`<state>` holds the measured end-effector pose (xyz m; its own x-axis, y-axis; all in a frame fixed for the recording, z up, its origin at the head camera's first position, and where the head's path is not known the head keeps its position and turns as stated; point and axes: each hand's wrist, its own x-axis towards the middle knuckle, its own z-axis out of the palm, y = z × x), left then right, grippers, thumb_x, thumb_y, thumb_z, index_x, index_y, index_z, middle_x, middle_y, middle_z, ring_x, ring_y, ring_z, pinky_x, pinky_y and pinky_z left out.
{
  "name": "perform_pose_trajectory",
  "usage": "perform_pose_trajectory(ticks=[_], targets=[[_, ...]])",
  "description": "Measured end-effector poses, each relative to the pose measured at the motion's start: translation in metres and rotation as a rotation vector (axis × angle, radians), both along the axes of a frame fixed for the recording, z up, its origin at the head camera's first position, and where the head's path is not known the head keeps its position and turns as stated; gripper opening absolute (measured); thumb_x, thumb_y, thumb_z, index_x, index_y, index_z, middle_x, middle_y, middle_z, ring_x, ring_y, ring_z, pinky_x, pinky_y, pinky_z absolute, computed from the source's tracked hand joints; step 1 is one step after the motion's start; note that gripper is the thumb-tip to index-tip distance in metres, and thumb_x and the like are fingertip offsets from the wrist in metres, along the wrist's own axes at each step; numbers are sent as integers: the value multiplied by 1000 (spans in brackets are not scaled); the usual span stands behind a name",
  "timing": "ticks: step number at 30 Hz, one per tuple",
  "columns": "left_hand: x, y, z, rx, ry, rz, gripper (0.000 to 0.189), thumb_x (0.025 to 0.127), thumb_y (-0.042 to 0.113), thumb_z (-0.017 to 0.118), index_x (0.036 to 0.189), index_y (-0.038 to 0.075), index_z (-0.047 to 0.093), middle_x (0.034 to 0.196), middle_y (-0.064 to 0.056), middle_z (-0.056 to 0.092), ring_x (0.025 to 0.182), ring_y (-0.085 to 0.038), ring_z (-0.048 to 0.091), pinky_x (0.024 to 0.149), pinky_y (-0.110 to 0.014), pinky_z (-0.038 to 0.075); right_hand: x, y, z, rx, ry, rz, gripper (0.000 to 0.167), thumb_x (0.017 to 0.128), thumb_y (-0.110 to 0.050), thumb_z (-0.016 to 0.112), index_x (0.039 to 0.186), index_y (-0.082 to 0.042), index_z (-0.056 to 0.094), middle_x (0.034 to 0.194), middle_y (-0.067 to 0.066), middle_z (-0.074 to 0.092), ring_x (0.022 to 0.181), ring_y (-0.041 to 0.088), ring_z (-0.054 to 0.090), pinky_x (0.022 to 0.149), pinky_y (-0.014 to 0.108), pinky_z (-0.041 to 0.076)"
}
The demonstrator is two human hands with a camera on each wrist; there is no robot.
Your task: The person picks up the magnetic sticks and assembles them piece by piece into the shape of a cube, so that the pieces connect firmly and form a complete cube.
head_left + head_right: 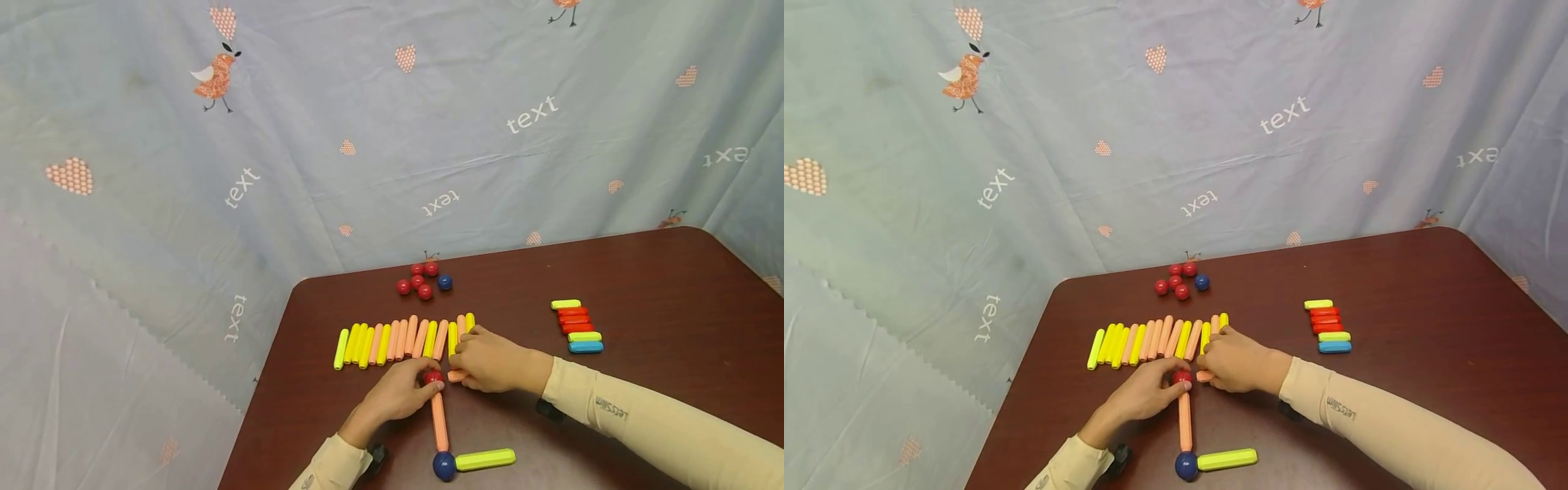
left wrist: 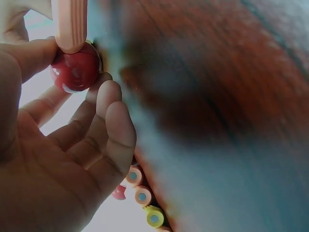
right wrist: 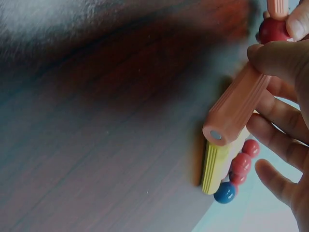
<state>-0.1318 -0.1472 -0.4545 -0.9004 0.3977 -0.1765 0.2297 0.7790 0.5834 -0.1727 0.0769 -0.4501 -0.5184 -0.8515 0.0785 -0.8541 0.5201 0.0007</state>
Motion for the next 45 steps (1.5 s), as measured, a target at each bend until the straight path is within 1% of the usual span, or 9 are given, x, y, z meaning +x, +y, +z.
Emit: perform_pose_trajectory(ticks=[7, 12, 16, 20, 25, 29, 36, 41, 45], targets=[[-1, 2, 0, -16, 20, -12, 31, 96, 33, 70, 123, 17, 69, 87, 8, 62, 63, -6, 49, 58, -22, 41, 4, -5, 0, 2, -23, -5, 20, 86, -31, 79, 103, -20, 74, 89, -7, 71, 84, 12, 58, 91, 44, 51], [-2, 3, 0, -27, 14, -23, 31, 97, 32, 69, 124, 17, 69, 88, 7, 63, 67, -8, 51, 58, -23, 41, 5, -6, 0, 11, -13, -2, 20, 86, -32, 79, 101, -20, 73, 89, -6, 70, 85, 13, 58, 90, 43, 50], [-4, 6, 1, -36, 22, -76, 30, 98, 34, 67, 124, 19, 70, 103, 8, 69, 84, -7, 58, 72, -25, 49, 7, -8, 1, 8, -2, 4, 19, 88, -33, 77, 101, -20, 72, 88, -6, 69, 85, 13, 59, 89, 42, 51], [-7, 10, 1, -42, 25, -127, 27, 97, 34, 68, 121, 20, 72, 106, 11, 70, 89, -5, 60, 81, -25, 50, 9, -10, 0, 9, -9, 12, 19, 91, -35, 74, 102, -20, 71, 88, -5, 69, 84, 14, 59, 90, 42, 51], [-9, 13, 0, -82, 51, -144, 24, 92, 29, 74, 113, 18, 73, 95, 10, 67, 84, -4, 56, 77, -22, 47, 10, -10, -2, -3, -20, 10, 17, 92, -35, 74, 101, -20, 70, 90, -6, 71, 84, 13, 59, 90, 42, 51], [-9, 16, 1, -107, 73, -152, 19, 90, 26, 76, 106, 16, 74, 87, 9, 64, 79, -5, 52, 70, -21, 43, 11, -11, -3, -19, -16, 16, 16, 94, -36, 72, 98, -21, 70, 86, -6, 69, 82, 13, 58, 90, 42, 51], [-10, 17, -3, -110, 110, -158, 9, 88, 23, 78, 91, 16, 74, 69, 9, 49, 65, -4, 43, 57, -20, 32, 11, -13, -6, -23, -13, 17, 18, 94, -39, 72, 96, -21, 69, 85, -6, 70, 82, 14, 59, 90, 43, 52], [-9, 18, -5, -135, 113, -135, 12, 88, 24, 78, 88, 14, 73, 74, 6, 53, 68, -5, 44, 58, -20, 34, 5, -9, 1, -29, -39, 10, 24, 91, -44, 75, 99, -22, 72, 85, -10, 69, 82, 11, 58, 91, 44, 51], [-7, 17, -5, -143, 109, -127, 15, 88, 26, 79, 92, 12, 75, 85, 5, 62, 76, -5, 49, 65, -20, 40, -11, -2, 17, -82, -37, -45, 32, 92, -50, 71, 101, -19, 73, 86, -9, 69, 82, 12, 57, 90, 45, 51]])
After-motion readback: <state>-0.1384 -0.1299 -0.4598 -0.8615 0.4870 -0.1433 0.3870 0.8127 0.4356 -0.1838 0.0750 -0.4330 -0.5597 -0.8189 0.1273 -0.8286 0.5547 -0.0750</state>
